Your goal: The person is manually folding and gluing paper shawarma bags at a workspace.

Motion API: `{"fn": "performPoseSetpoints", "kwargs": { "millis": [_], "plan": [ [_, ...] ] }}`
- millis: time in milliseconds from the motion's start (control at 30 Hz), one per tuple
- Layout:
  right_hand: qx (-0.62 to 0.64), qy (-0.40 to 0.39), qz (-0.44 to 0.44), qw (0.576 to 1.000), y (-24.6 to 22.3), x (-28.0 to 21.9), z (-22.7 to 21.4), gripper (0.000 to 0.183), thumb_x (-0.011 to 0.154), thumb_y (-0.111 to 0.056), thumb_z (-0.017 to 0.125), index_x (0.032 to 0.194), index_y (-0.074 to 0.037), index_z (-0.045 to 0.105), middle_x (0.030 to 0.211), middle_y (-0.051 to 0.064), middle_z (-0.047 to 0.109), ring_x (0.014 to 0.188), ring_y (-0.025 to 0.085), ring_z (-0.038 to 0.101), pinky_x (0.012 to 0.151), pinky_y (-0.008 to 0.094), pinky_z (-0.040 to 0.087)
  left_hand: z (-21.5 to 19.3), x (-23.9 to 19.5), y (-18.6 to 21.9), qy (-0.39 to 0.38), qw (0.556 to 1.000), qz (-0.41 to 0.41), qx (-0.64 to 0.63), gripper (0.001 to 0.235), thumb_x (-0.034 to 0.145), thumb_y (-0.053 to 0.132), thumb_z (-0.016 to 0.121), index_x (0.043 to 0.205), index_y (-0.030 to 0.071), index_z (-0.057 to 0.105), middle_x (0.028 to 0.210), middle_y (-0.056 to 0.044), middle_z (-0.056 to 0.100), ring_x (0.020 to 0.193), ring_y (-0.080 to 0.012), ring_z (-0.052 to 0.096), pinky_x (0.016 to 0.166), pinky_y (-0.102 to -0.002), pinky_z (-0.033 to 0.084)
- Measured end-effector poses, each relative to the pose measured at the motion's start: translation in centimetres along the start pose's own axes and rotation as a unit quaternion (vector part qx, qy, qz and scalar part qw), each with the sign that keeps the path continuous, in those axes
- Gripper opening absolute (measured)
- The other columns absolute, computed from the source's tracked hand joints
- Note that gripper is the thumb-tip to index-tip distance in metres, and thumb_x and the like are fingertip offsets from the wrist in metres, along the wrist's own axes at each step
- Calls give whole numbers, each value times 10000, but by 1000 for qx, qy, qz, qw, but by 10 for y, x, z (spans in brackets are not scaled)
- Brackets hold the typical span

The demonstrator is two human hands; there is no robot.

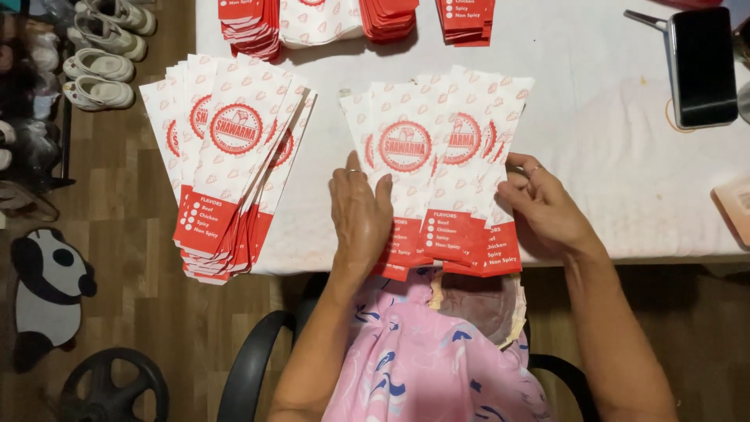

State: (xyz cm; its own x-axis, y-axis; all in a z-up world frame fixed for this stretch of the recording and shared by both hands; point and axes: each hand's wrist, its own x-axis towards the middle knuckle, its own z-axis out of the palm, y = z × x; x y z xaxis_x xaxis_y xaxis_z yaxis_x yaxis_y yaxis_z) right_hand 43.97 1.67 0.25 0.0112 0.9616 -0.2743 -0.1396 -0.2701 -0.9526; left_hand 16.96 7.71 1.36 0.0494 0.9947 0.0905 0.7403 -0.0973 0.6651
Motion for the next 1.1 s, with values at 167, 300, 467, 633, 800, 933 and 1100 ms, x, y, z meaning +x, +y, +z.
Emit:
{"fn": "performPoseSetpoints", "kwargs": {
  "millis": [167,300,467,633,800,933,1100],
  "plan": [
    [42,19,3,999,25,19,6,487,1028,-112,577,1467,18,411,1147,219,692,960,293,715,892,510,592,-26,3,36,-22,997,-17,-71,699,936,221,719,1412,-198,426,1194,-313,478,1130,-459,509,993,-572,436],
    [-90,-20,-41,995,-63,5,76,531,961,-95,667,1446,9,480,1243,152,639,1103,238,609,970,488,543,-20,11,39,-87,988,-40,-119,738,936,296,718,1447,-145,419,1261,-286,476,1182,-449,537,992,-531,485],
    [-130,-29,-27,991,-52,27,66,766,744,-36,879,1386,55,471,1142,220,663,1035,339,693,947,505,549,-36,13,36,-129,950,-153,-238,687,885,234,760,1440,-65,489,1291,-243,557,1145,-315,661,894,-369,597],
    [-73,13,-13,997,-74,17,70,679,692,-8,882,1302,33,585,1071,164,688,976,268,693,880,437,582,-32,14,25,-127,941,-159,-269,700,869,225,762,1443,-61,482,1359,-266,551,1177,-322,656,910,-364,609],
    [-86,17,11,996,-77,13,82,634,732,-58,870,1294,14,585,1077,110,678,962,207,672,852,379,588,-32,15,34,-131,931,-171,-296,723,867,175,760,1458,-91,440,1386,-288,514,1210,-327,644,910,-361,629],
    [-96,-9,26,995,-85,13,89,626,780,-53,838,1340,14,565,1116,212,729,974,317,735,849,458,592,-31,10,37,-129,926,-175,-309,747,861,167,770,1471,-78,417,1403,-291,478,1250,-342,623,936,-379,627],
    [-170,-46,-29,984,-54,38,61,708,731,-23,878,1351,-2,536,1138,218,700,1031,347,703,914,479,563,-14,7,35,-156,888,-179,-394,756,880,132,756,1498,-77,374,1433,-312,453,1316,-369,568,948,-428,620]
  ]
}}
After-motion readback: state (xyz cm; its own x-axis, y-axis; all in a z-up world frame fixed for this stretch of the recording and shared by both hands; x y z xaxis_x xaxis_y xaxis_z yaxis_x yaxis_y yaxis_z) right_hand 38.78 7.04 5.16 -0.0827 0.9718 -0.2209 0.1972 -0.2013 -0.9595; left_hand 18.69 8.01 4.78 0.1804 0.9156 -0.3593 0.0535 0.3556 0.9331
